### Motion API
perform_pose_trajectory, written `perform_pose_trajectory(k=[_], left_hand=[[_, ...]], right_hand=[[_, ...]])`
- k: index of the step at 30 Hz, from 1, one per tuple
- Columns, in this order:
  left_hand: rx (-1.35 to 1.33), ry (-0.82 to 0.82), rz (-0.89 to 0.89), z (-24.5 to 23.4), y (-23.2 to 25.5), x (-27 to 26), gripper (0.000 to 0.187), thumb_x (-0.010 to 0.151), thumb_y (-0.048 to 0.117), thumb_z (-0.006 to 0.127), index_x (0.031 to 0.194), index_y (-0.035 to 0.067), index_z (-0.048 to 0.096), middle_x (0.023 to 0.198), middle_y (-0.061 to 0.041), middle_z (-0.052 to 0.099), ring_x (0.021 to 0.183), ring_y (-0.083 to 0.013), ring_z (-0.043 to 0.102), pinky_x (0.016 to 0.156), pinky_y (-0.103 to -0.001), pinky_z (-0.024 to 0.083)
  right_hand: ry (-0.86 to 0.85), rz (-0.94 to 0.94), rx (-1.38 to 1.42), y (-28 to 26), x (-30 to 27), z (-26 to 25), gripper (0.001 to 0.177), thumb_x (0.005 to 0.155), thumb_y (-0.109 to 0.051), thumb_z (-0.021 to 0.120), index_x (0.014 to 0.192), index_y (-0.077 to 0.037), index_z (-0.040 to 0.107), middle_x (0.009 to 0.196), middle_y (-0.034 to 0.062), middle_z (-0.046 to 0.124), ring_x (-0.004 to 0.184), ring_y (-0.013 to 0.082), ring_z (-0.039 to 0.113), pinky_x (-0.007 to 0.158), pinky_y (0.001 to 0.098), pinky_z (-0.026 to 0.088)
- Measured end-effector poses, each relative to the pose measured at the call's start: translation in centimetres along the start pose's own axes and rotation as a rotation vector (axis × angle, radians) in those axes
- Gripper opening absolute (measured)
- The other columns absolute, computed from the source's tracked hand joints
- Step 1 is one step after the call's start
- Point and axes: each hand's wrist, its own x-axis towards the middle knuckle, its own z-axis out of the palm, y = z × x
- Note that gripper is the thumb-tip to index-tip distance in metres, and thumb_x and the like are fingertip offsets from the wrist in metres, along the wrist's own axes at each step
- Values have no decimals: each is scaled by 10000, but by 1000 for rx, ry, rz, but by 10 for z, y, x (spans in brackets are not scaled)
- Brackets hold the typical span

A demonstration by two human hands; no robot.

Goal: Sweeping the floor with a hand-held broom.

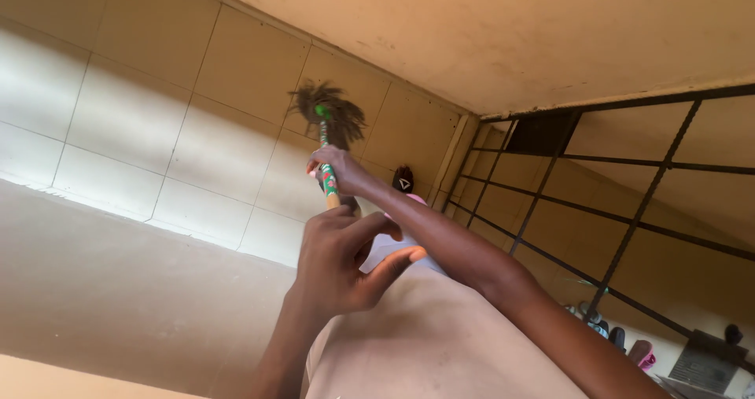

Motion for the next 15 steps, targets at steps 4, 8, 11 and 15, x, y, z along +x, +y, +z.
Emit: perform_pose_trajectory(k=[4,8,11,15], left_hand=[[35,133,-87,-14,-5,-16,147,844,160,793,861,28,729,559,-48,543,497,-111,467,482,-267,343],[-12,275,-284,-42,-12,-19,154,934,117,769,842,3,724,573,-32,609,481,-71,543,461,-234,387],[-98,265,-390,-48,-28,-19,193,943,124,753,801,-1,719,540,-22,623,455,-59,577,439,-214,397],[-368,262,-540,-38,-67,-22,208,953,149,714,806,5,687,590,-12,649,501,-46,613,450,-196,415]], right_hand=[[-12,-9,26,-14,-3,11,104,863,-37,706,947,-58,648,921,106,688,952,297,646,870,408,524],[-54,89,-25,-30,-9,3,203,741,20,694,925,-55,652,921,105,684,953,313,646,848,405,520],[-50,129,-35,-19,-34,-2,208,724,8,734,904,-66,661,922,97,690,958,322,644,852,413,513],[8,190,-125,36,-79,-1,159,772,-34,774,895,-105,702,940,90,705,980,331,638,874,429,509]])
